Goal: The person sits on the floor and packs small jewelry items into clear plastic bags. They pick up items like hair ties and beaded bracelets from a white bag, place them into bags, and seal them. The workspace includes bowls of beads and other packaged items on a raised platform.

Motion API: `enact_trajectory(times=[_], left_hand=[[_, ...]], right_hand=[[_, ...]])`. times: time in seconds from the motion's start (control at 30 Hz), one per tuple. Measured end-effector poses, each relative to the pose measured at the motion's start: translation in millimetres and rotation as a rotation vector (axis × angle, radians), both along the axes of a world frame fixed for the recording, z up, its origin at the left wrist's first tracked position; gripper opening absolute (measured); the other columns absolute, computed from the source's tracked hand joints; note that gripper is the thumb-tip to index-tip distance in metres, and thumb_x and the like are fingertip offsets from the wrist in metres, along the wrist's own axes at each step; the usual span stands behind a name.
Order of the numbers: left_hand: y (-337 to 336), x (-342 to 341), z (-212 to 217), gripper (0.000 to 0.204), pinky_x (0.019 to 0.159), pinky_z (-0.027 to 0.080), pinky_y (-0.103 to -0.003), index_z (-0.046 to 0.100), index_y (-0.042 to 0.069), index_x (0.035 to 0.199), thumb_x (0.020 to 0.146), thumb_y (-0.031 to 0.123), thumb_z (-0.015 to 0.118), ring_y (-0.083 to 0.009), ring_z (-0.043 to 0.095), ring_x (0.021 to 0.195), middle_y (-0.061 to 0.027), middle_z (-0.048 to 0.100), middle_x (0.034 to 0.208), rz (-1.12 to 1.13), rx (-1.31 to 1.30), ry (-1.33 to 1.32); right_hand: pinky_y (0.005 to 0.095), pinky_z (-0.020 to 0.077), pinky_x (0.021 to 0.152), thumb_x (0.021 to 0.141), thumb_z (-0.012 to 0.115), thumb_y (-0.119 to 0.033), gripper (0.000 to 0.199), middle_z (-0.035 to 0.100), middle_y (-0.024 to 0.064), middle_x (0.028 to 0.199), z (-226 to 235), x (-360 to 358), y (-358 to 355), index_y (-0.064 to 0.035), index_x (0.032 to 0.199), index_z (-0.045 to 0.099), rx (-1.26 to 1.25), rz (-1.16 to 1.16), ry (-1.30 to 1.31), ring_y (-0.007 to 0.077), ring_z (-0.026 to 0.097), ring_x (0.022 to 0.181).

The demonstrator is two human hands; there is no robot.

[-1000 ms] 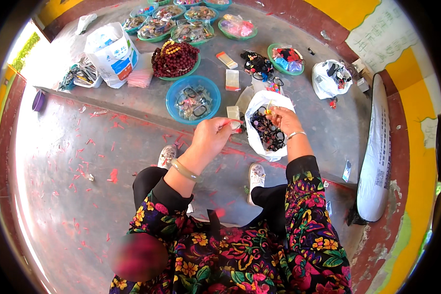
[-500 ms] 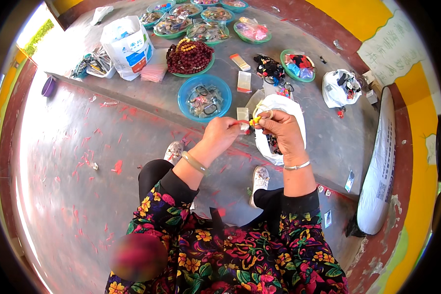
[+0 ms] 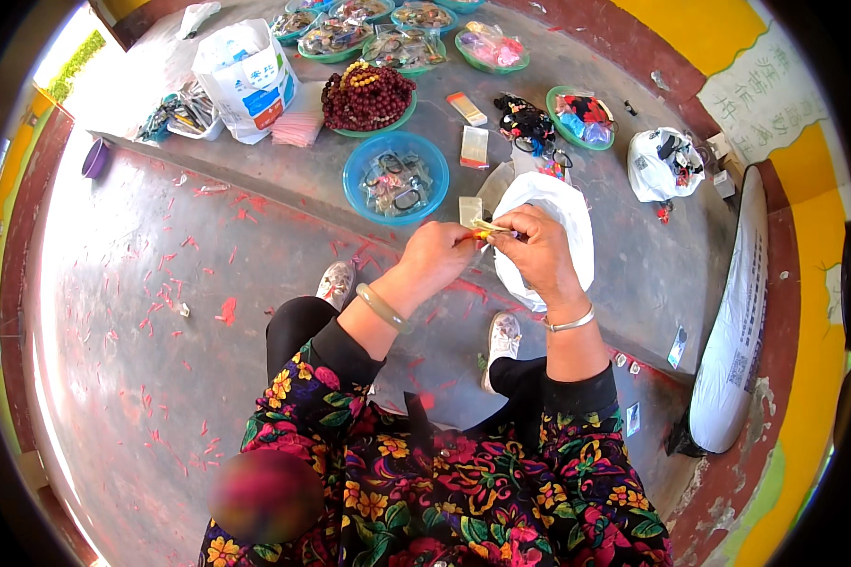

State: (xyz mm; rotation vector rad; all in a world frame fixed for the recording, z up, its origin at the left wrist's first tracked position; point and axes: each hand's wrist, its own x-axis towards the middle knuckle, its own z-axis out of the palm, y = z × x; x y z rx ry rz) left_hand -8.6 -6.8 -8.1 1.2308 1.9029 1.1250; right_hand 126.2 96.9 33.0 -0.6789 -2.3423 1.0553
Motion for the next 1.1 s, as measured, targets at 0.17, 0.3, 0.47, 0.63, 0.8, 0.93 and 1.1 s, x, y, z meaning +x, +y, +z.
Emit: enact_trajectory(times=[0.17, 0.3, 0.47, 0.63, 0.8, 0.93, 1.1], left_hand=[[-3, 0, 1, 0.019, 0.053, 0.045, -0.034, 0.066, 0.003, 0.092, 0.081, 0.015, 0.056, -0.0257, 0.058, 0.056, -0.0174, 0.059, 0.066, -0.050, 0.005, 0.060], [-3, 0, 7, 0.020, 0.059, 0.046, -0.042, 0.066, 0.005, 0.088, 0.081, 0.018, 0.052, -0.0346, 0.059, 0.065, -0.0200, 0.060, 0.071, -0.102, -0.028, 0.056], [-3, 3, -2, 0.020, 0.062, 0.047, -0.043, 0.065, 0.005, 0.091, 0.082, 0.015, 0.049, -0.0342, 0.060, 0.070, -0.0193, 0.062, 0.075, -0.155, -0.006, 0.105], [-1, 5, -6, 0.022, 0.066, 0.052, -0.033, 0.063, 0.001, 0.099, 0.087, 0.010, 0.047, -0.0211, 0.064, 0.078, -0.0115, 0.065, 0.083, -0.180, -0.030, -0.098], [1, 3, -12, 0.024, 0.076, 0.055, -0.034, 0.057, -0.003, 0.104, 0.092, 0.010, 0.041, -0.0205, 0.060, 0.091, -0.0108, 0.058, 0.101, -0.213, -0.022, -0.683], [-1, 6, -4, 0.023, 0.078, 0.054, -0.034, 0.054, -0.001, 0.107, 0.094, 0.008, 0.038, -0.0185, 0.058, 0.098, -0.0102, 0.056, 0.105, -0.227, 0.076, -0.837], [-1, 12, 3, 0.025, 0.079, 0.054, -0.035, 0.052, -0.001, 0.112, 0.094, 0.007, 0.037, -0.0176, 0.057, 0.097, -0.0095, 0.055, 0.106, -0.163, 0.118, -0.887]], right_hand=[[0.0346, 0.0440, 0.077, 0.065, 0.072, -0.008, 0.015, 0.061, 0.0070, 0.092, -3, 2, 2, -0.0045, 0.079, 0.067, 0.102, 0.002, -0.040, 0.0259, 0.054, 0.091], [0.0353, 0.0428, 0.083, 0.065, 0.071, -0.008, 0.014, 0.059, 0.0070, 0.099, -4, 5, 4, -0.0062, 0.078, 0.068, 0.201, 0.047, -0.043, 0.0268, 0.051, 0.098], [0.0358, 0.0416, 0.087, 0.065, 0.071, -0.008, 0.013, 0.058, 0.0080, 0.102, -1, 5, 2, -0.0074, 0.077, 0.069, 0.226, 0.107, -0.077, 0.0281, 0.051, 0.102], [0.0367, 0.0403, 0.090, 0.064, 0.072, -0.012, 0.017, 0.058, 0.0095, 0.105, -6, 7, 7, -0.0089, 0.081, 0.070, 0.151, 0.172, -0.100, 0.0287, 0.049, 0.108], [0.0369, 0.0397, 0.092, 0.064, 0.072, -0.012, 0.018, 0.059, 0.0097, 0.105, -5, 9, 9, -0.0087, 0.082, 0.070, 0.089, 0.192, -0.095, 0.0285, 0.049, 0.108], [0.0356, 0.0396, 0.092, 0.065, 0.071, -0.011, 0.018, 0.059, 0.0090, 0.106, -3, 8, 7, -0.0071, 0.082, 0.070, -0.064, 0.121, -0.055, 0.0274, 0.049, 0.108], [0.0342, 0.0408, 0.090, 0.065, 0.070, -0.009, 0.017, 0.060, 0.0080, 0.104, -6, 5, 7, -0.0056, 0.082, 0.069, 0.038, 0.068, -0.064, 0.0259, 0.051, 0.104]])
